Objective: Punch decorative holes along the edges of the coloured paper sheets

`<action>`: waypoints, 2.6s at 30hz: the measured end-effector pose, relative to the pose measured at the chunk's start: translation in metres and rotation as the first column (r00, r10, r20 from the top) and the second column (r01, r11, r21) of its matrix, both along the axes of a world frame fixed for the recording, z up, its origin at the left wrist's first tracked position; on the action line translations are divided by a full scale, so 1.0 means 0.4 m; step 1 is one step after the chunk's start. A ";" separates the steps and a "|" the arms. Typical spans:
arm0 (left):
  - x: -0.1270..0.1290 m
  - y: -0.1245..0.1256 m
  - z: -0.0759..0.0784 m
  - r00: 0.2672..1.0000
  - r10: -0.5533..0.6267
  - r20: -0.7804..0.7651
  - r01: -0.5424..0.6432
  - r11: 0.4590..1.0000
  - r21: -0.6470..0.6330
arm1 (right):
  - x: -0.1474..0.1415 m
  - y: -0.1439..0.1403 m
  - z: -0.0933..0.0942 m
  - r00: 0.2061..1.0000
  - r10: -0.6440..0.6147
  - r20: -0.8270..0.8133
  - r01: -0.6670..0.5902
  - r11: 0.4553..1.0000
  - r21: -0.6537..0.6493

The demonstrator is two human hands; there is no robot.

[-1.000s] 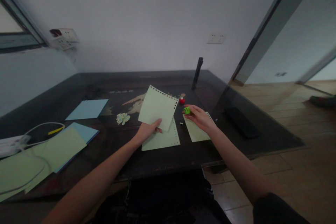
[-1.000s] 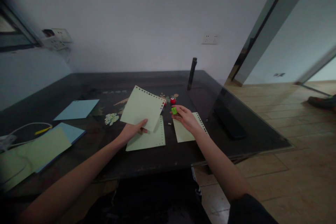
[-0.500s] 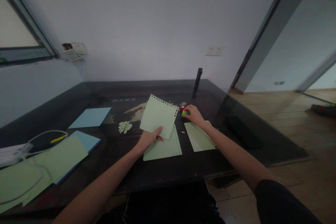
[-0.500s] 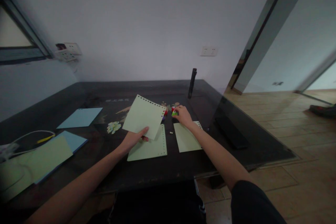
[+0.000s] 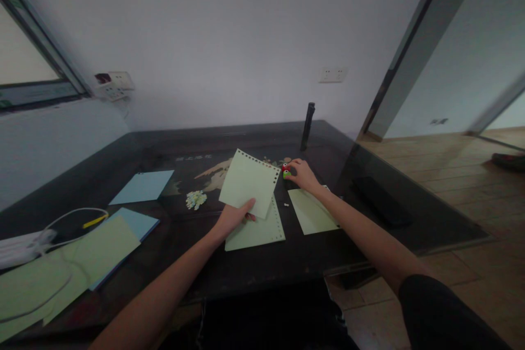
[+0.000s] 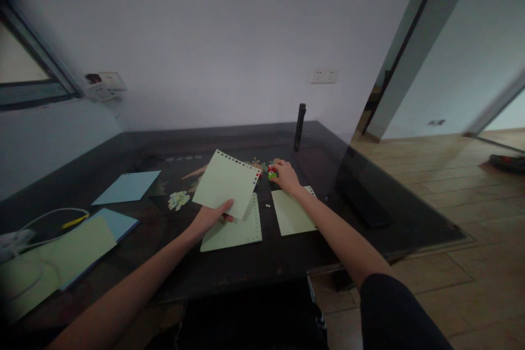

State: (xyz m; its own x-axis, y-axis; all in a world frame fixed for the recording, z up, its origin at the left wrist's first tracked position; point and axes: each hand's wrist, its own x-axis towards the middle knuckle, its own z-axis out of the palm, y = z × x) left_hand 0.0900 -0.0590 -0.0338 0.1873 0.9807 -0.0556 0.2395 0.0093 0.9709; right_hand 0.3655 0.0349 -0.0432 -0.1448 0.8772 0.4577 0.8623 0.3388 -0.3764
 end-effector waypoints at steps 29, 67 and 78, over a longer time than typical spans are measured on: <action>-0.038 0.029 0.034 0.999 -0.019 0.028 0.013 0.982 0.190 | -0.071 -0.175 0.077 0.563 -0.018 -0.827 -0.566 0.720 -0.401; 0.208 -0.139 0.040 0.644 -0.156 -0.749 0.677 0.572 0.464 | 0.244 -0.358 0.042 0.585 -0.401 -0.705 -0.009 0.866 -0.500; 0.214 -0.146 -0.005 0.576 -0.119 -0.809 0.732 0.516 0.445 | 0.242 -0.347 0.021 0.676 -0.385 -0.628 -0.050 0.827 -0.560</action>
